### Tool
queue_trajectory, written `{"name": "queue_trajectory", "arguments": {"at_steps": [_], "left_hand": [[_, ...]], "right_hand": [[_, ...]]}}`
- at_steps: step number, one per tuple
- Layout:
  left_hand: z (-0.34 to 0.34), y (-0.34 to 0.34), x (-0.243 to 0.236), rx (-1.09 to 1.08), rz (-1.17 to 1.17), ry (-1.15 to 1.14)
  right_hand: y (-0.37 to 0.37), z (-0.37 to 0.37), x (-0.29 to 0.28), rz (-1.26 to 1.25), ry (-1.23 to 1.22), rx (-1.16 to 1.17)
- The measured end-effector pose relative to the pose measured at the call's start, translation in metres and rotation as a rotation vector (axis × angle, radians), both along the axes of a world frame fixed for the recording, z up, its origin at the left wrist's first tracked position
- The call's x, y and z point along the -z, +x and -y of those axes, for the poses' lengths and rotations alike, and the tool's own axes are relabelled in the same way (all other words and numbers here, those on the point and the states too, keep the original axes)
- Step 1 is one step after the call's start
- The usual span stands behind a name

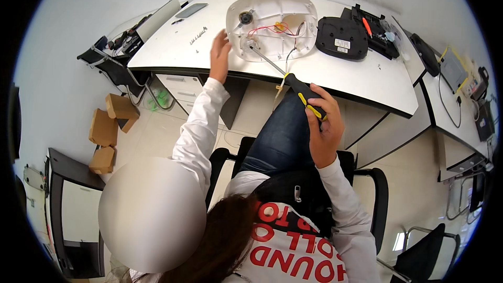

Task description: The person uses a screwdriver to tighten screws on the internal components of a disassembled white plastic device. They repeatedly pick up screws from the table and secure them into the device housing while seated at a workbench.

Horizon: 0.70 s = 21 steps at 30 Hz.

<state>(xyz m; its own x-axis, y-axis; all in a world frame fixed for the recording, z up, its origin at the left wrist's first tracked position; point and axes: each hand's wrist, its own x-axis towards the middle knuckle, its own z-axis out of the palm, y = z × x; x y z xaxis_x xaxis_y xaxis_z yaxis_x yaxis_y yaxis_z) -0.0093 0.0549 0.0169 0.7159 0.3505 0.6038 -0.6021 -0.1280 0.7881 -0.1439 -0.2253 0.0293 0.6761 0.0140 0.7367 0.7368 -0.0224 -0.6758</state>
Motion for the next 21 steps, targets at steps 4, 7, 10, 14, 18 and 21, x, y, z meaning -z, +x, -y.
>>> {"name": "queue_trajectory", "arguments": {"at_steps": [4, 7, 10, 14, 18, 21], "left_hand": [[0.021, 0.014, 0.009, 0.073, -0.090, -0.104], [0.041, 0.019, 0.009, 0.089, -0.048, -0.135], [0.054, 0.015, 0.009, 0.115, -0.032, -0.169], [0.054, 0.011, 0.007, 0.116, -0.070, -0.146], [0.053, 0.010, 0.008, 0.124, -0.075, -0.140], [0.052, 0.010, 0.010, 0.113, -0.056, -0.146]], "right_hand": [[0.001, -0.004, -0.005, 0.039, -0.021, 0.029], [0.005, -0.006, -0.009, 0.039, -0.033, 0.046], [0.007, -0.010, -0.010, 0.049, -0.054, 0.078], [0.007, -0.008, -0.006, 0.046, -0.048, 0.111], [0.009, -0.011, -0.005, 0.034, -0.047, 0.103], [0.007, -0.012, -0.008, 0.025, -0.085, 0.131]]}}
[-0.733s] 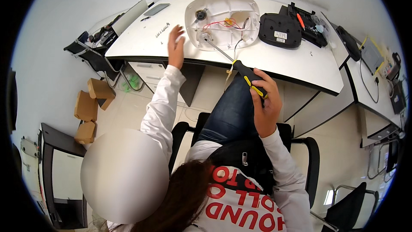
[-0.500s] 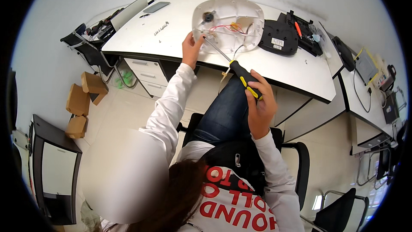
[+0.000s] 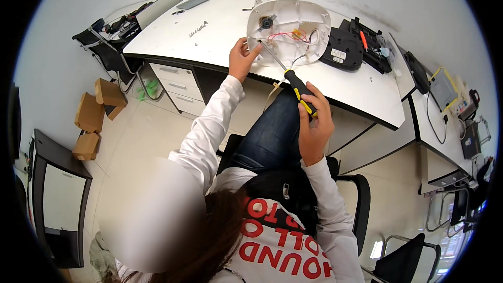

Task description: The person uses a screwdriver to tighten screws on the internal components of a disassembled white plastic device. They repeatedly pick up screws from the table and secure them into the device housing while seated at a workbench.

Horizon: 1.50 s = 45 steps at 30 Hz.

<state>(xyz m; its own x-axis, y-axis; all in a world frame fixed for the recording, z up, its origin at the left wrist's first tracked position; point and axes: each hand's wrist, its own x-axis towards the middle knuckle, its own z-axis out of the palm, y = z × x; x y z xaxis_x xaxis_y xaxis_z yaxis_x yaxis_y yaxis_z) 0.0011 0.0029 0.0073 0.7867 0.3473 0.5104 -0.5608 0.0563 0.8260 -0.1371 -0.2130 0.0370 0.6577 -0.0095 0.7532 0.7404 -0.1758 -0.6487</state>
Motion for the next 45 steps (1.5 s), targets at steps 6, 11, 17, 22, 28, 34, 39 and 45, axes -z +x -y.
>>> {"name": "queue_trajectory", "arguments": {"at_steps": [6, 11, 17, 22, 28, 34, 39, 45], "left_hand": [[0.002, -0.001, 0.000, -0.016, -0.020, 0.029], [-0.001, -0.001, 0.003, -0.048, -0.007, 0.053], [-0.001, 0.003, 0.005, -0.075, 0.000, 0.072], [-0.002, 0.003, 0.006, -0.095, 0.007, 0.094], [0.001, -0.003, 0.003, -0.136, 0.009, 0.148], [-0.001, -0.001, 0.004, -0.128, 0.029, 0.137], [0.001, -0.005, 0.001, -0.137, 0.004, 0.156], [0.001, -0.001, 0.004, -0.149, 0.030, 0.148]], "right_hand": [[-0.006, 0.001, -0.011, 0.129, -0.219, 0.082], [-0.007, 0.002, -0.015, 0.299, -0.460, 0.090], [-0.015, -0.003, -0.022, 0.350, -0.649, 0.011], [-0.017, -0.005, -0.021, 0.339, -0.680, -0.050], [-0.017, -0.003, -0.022, 0.301, -0.715, -0.103], [-0.018, -0.004, -0.021, 0.304, -0.751, -0.108], [-0.021, -0.007, -0.022, 0.314, -0.820, -0.111], [-0.015, -0.007, -0.019, 0.353, -0.795, -0.120]]}}
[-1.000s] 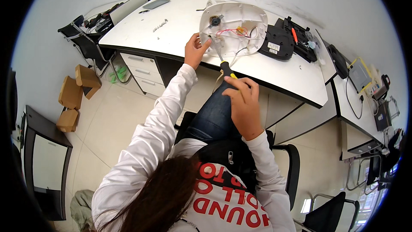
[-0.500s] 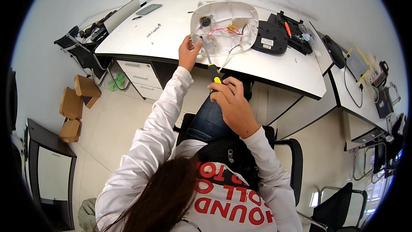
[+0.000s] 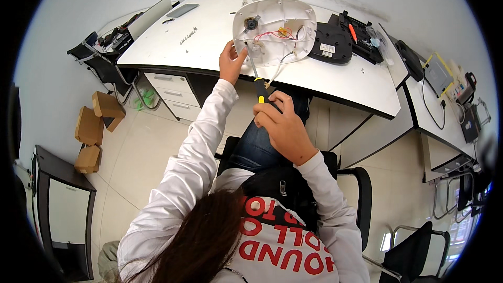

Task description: The person uses a screwdriver to tighten screws on the internal components of a disassembled white plastic device. They repeatedly pick up screws from the table and secure them into the device housing while seated at a workbench.

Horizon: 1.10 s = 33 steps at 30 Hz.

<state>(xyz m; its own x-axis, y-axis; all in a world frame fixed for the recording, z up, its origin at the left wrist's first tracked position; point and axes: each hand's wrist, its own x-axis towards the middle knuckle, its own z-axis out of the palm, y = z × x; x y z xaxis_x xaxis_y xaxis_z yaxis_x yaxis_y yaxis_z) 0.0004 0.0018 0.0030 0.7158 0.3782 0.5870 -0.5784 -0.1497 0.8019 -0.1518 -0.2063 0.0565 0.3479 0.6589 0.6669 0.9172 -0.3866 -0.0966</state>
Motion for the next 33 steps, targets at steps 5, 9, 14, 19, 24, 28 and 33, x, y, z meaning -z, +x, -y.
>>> {"name": "queue_trajectory", "arguments": {"at_steps": [5, 9, 14, 19, 24, 28, 33], "left_hand": [[0.001, -0.002, -0.001, -0.023, -0.001, 0.010], [0.002, -0.004, -0.003, -0.034, -0.012, 0.011], [0.000, -0.002, -0.001, -0.031, -0.006, 0.016], [0.002, -0.002, -0.002, -0.026, 0.013, 0.011], [0.002, -0.002, 0.000, -0.033, 0.005, 0.019], [0.004, -0.003, 0.000, -0.023, 0.020, 0.001], [0.003, -0.002, 0.002, -0.013, 0.024, -0.025]], "right_hand": [[0.005, 0.002, -0.010, 0.028, 0.065, -0.022], [0.006, 0.001, -0.027, -0.026, 0.154, -0.020], [0.003, -0.013, -0.040, -0.081, 0.344, -0.006], [0.012, -0.010, -0.031, 0.008, 0.375, -0.064], [0.007, -0.012, -0.021, 0.009, 0.337, -0.067], [0.011, -0.011, -0.017, 0.020, 0.354, -0.022], [0.005, -0.019, -0.024, -0.047, 0.510, -0.008]]}}
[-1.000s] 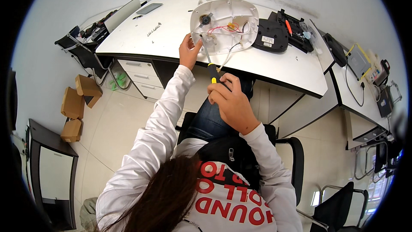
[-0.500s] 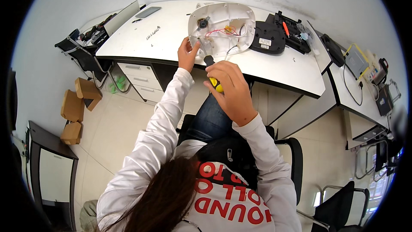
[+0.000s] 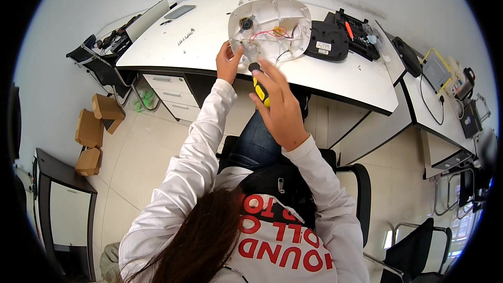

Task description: The person uses a screwdriver to tighten screws on the internal components of a disassembled white plastic device. They repeatedly pick up screws from the table and secure them into the device housing while seated at a workbench.

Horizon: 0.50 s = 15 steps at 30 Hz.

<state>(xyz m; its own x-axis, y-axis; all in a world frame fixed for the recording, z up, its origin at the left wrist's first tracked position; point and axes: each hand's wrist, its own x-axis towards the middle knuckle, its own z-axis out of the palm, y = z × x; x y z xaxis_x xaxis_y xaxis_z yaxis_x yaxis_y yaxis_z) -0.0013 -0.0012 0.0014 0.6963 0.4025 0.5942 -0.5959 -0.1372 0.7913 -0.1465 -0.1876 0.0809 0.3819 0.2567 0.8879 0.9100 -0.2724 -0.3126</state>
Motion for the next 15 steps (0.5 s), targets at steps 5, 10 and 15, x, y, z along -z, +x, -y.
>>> {"name": "queue_trajectory", "arguments": {"at_steps": [5, 10, 15], "left_hand": [[-0.0017, 0.0023, 0.0012, 0.019, -0.014, -0.012], [-0.0056, 0.0062, 0.0053, 0.031, -0.014, -0.022], [-0.0048, 0.0027, 0.0033, 0.030, -0.039, -0.018]], "right_hand": [[0.0070, 0.0034, 0.0000, 0.100, 0.023, 0.145], [0.0029, 0.0042, 0.0018, 0.067, -0.035, 0.035], [0.0056, 0.0067, -0.0023, 0.070, -0.006, -0.027]]}}
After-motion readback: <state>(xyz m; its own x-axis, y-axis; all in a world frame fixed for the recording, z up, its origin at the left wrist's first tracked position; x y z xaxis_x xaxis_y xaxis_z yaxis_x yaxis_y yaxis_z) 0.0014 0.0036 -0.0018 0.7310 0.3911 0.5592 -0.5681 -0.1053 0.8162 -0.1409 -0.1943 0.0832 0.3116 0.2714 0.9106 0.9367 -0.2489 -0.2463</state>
